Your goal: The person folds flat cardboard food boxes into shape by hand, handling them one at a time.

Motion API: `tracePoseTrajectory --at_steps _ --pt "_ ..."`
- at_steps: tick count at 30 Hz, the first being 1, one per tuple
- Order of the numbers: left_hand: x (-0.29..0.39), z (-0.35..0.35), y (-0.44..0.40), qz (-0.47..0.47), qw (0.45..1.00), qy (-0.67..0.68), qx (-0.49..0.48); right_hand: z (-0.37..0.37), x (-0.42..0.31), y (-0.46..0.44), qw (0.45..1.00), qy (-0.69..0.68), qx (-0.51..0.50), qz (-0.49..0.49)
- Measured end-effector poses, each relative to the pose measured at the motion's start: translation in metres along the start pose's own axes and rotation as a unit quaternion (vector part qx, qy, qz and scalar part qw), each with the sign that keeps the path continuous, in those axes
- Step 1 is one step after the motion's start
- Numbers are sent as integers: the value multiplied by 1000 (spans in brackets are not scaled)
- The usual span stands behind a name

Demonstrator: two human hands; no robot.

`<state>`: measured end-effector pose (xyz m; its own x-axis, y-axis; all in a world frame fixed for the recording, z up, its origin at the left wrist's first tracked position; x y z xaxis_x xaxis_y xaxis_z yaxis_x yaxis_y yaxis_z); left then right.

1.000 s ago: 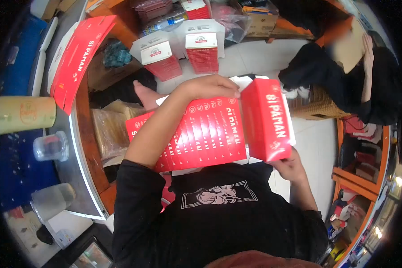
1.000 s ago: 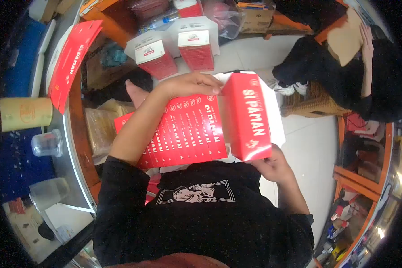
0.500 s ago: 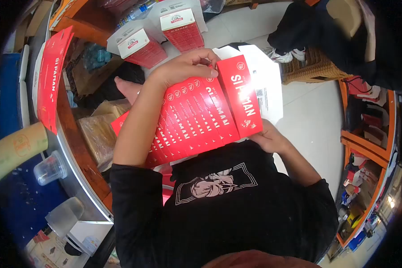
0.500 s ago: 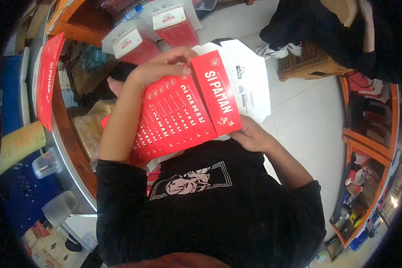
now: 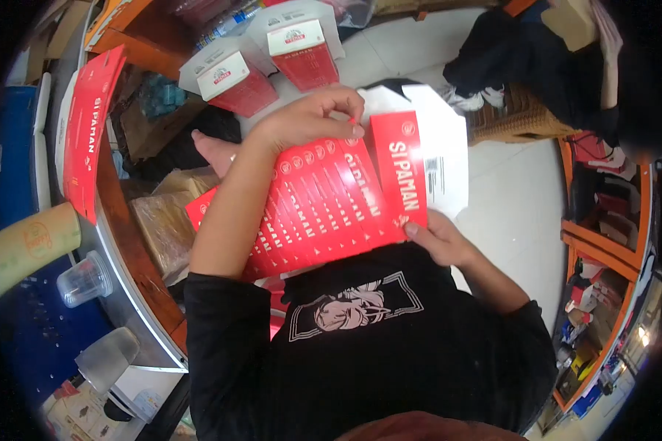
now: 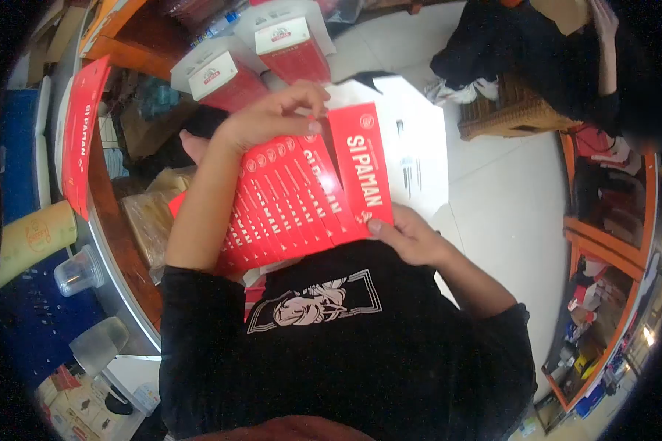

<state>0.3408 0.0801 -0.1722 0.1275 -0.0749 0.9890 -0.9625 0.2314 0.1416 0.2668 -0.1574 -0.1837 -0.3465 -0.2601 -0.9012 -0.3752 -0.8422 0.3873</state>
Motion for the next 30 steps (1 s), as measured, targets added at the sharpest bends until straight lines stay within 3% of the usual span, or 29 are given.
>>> tracePoseTrajectory --at_steps 4,6,8,10,14,15,17,18,19,21,27,30 --pt "1 3 0 46 999 0 6 5 8 -10 997 -59 -10 39" --pt "-1 2 -2 88 996 24 21 1 8 -19 989 -60 71 111" --pt "-9 5 -4 52 994 94 26 -7 -3 -31 988 -52 128 68" --pt "-13 9 -4 26 988 150 14 -25 -33 -37 974 99 201 -29" --pt "-15 14 -6 25 987 157 -7 -44 -102 -64 902 274 253 -218" --pt "-16 14 -7 33 987 155 -6 -39 -127 -70 856 342 268 -280" --pt "-13 14 -7 48 989 142 -22 -38 -121 -102 930 225 181 -227" --pt "-8 9 -5 57 996 70 6 -36 -113 -115 957 164 135 -200" --pt "-3 5 -1 65 997 -2 34 -41 -114 -121 948 158 156 -229" --pt "1 -2 0 74 991 -90 65 -50 -100 -127 969 120 118 -180" --pt "1 0 0 41 994 -77 65 -52 -82 -134 990 76 50 -103" --pt "0 1 0 31 996 -64 55 -43 -89 -131 988 54 59 -132"
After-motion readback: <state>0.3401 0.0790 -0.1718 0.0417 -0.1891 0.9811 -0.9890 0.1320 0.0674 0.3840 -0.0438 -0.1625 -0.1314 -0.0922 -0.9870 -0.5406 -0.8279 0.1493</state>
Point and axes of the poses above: each hand's wrist, its own y-axis away from the middle knuckle, its own z-axis out of the palm, x = y × z, the point moved 9 cm from there along -y, towards the middle knuckle, and after that the axes turned 9 degrees about x, right-handed, at the moved point
